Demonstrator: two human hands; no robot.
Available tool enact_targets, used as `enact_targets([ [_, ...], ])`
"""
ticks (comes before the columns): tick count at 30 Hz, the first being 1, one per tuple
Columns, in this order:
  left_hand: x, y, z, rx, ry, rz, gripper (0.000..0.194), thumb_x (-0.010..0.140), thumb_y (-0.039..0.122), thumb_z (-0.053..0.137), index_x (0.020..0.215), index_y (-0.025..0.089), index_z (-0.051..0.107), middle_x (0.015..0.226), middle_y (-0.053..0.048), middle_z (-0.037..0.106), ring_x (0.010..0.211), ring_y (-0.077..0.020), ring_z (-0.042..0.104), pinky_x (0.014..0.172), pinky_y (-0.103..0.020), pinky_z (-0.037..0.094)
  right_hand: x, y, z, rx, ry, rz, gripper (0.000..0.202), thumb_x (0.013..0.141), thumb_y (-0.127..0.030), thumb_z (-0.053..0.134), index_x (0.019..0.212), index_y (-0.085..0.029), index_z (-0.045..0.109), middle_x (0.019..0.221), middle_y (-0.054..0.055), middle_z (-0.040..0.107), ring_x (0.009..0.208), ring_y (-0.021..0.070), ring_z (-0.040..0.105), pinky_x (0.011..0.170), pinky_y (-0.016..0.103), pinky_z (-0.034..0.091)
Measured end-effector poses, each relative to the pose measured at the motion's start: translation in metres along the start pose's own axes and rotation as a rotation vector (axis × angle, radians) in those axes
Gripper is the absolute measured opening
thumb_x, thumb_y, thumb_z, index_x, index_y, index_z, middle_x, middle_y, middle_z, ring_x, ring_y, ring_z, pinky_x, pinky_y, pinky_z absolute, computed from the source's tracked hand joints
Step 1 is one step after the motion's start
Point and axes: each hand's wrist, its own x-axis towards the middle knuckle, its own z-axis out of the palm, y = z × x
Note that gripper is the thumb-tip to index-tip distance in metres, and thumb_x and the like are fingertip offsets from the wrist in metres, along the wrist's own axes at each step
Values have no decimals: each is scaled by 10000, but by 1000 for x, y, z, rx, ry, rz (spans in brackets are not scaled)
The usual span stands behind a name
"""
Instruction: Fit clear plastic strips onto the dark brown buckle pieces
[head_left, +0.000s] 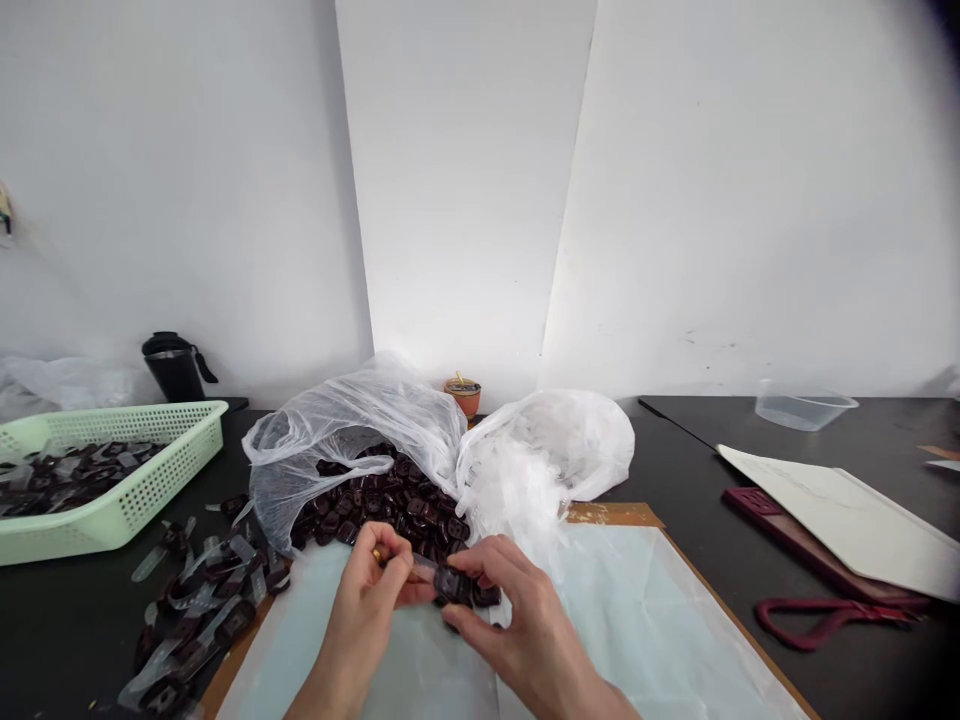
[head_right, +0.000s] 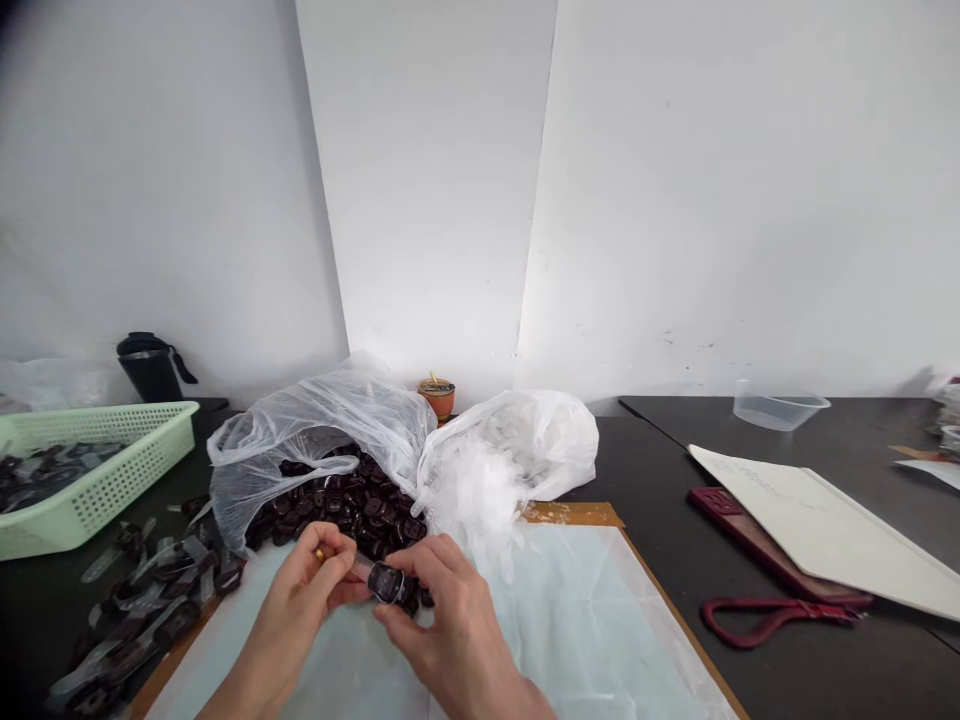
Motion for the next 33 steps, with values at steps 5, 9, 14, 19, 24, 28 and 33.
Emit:
enact_targets([
  [5,26,27,-35,-316,365,195,127,759,65,612,711,180,586,727,29,651,740,-132,683,763,-263,602,14,14,-36,-3,-37,252,107,876,-211,547,838,-207,647,824,14,692,769,178,633,672,272,480],
  [9,44,52,-68,-448,595,355,215,804,62,518,642,200,485,689,64,530,734,-76,620,890,-263,576,15,27,-50,-317,-160,315,183,819,-90,530,808,-203,674,795,14,691,738,183,629,637,270,426],
  [14,39,49,-58,-372,505,301,106,826,158,565,726,193,567,760,29,597,776,-117,644,763,-254,591,7,30,-43,-665,-375,328,352,752,-1,536,936,-236,722,970,42,693,728,189,646,546,263,286],
  [19,18,24,-22,-101,181,123,102,737,241,734,737,182,651,751,-6,657,767,-194,632,651,-288,564,4,35,-42,-696,-458,243,552,690,74,491,1009,-308,731,966,36,664,764,180,646,557,260,263],
  [24,3,0,-4,507,-273,124,68,840,248,592,809,215,643,819,-1,635,787,-190,599,719,-299,498,5,32,-45,-606,-482,217,428,741,-11,501,959,-288,744,954,31,654,766,175,634,603,255,318],
  [28,-1,-11,0,677,-369,229,123,860,189,523,811,218,632,857,-10,627,810,-194,610,706,-289,472,6,22,-37,-619,-437,303,250,723,-99,571,899,-207,713,948,50,658,789,197,638,599,262,312],
  [33,-1,-13,-1,702,-358,214,145,868,180,494,804,224,617,835,-5,629,800,-192,611,700,-286,473,5,16,-26,-704,-415,374,171,755,-76,529,808,-174,659,905,65,676,759,206,642,557,271,255],
])
